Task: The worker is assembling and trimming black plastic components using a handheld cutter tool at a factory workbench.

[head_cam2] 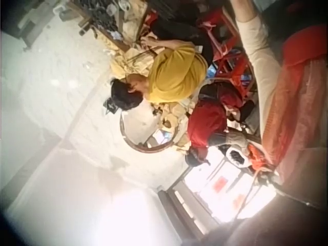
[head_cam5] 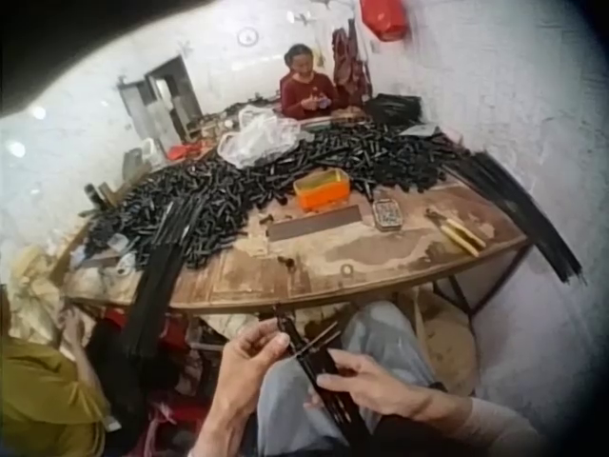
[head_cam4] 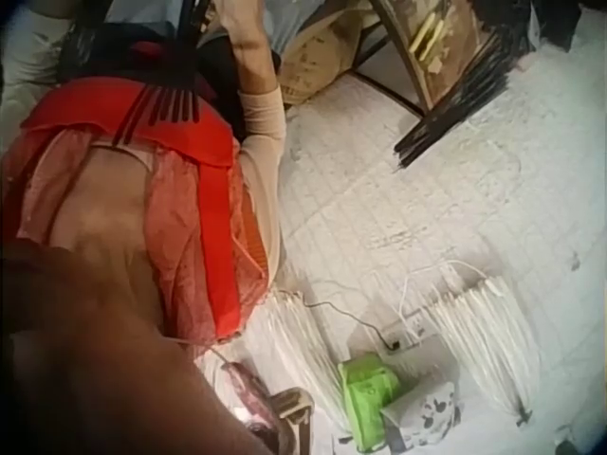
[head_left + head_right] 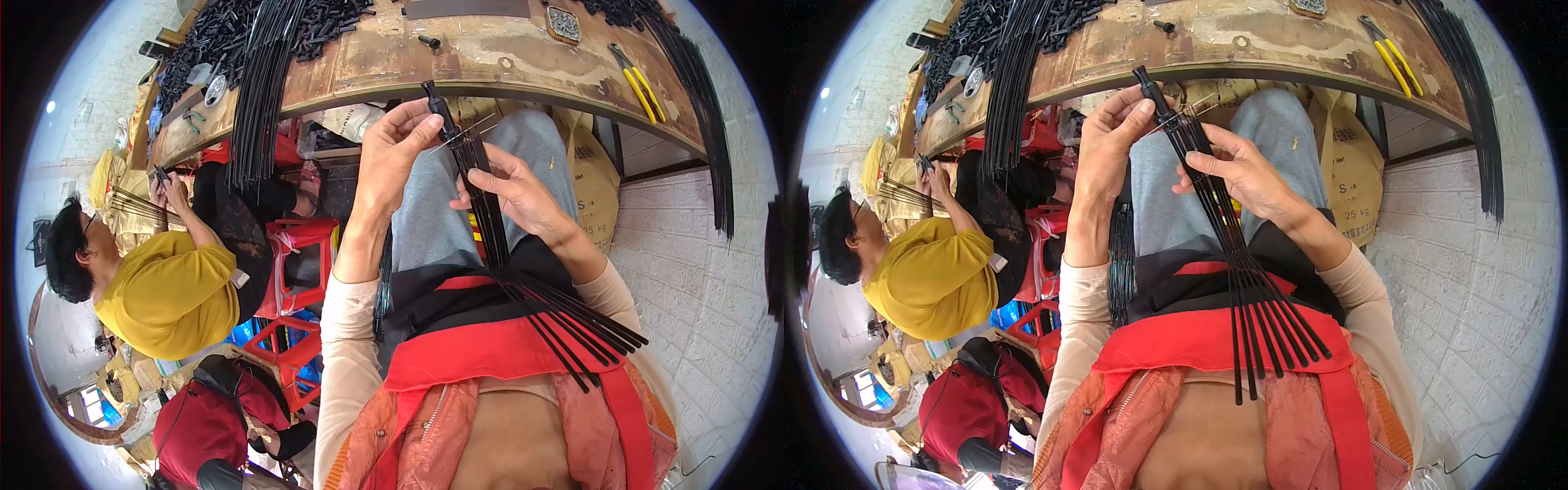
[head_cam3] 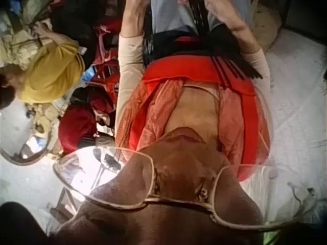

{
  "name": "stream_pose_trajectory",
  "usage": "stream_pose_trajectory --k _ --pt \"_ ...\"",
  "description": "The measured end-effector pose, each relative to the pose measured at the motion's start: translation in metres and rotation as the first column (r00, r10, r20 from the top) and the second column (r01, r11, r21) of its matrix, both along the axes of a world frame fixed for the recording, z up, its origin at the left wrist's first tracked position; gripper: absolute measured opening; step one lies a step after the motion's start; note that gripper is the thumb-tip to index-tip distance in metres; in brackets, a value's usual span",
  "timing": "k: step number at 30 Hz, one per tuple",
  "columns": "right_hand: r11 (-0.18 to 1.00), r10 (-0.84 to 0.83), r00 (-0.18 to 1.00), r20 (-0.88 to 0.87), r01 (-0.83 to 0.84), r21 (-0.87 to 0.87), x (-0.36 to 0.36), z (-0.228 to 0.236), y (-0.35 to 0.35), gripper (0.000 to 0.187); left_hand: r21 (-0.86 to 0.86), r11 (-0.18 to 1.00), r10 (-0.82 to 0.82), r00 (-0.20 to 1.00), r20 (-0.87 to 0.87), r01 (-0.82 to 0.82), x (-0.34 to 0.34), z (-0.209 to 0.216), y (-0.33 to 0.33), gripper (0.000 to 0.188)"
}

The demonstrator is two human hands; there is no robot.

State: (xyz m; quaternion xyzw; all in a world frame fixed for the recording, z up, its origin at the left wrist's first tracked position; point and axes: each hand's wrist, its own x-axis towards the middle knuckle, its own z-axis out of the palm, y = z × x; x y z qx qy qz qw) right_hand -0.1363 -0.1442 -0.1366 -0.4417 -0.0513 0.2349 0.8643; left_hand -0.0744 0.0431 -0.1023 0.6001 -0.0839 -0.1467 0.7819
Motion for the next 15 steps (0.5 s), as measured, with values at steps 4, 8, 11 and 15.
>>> stream_pose_trajectory --k 4,8,11,15 --pt "1.000 -0.010 1.000 0.006 0.010 0.011 0.000 -0.001 0.000 0.036 0.042 0.992 0.116 0.992 0.042 -0.117 -0.005 -0.002 -0.004 0.035" --pt "1.000 -0.009 1.000 -0.001 0.009 0.015 0.000 -0.002 0.000 0.035 -0.004 0.986 0.165 0.986 0.027 -0.165 -0.013 0.001 -0.006 0.049" --pt "0.999 -0.020 1.000 -0.004 0.020 0.025 0.001 -0.003 0.000 0.035 -0.049 0.995 0.083 0.996 0.016 -0.082 -0.022 0.002 0.002 0.064" --pt "1.000 -0.012 0.999 -0.039 0.013 0.020 0.000 0.001 0.003 0.034 0.102 0.974 0.185 0.972 0.146 -0.201 -0.035 0.009 -0.005 0.074"
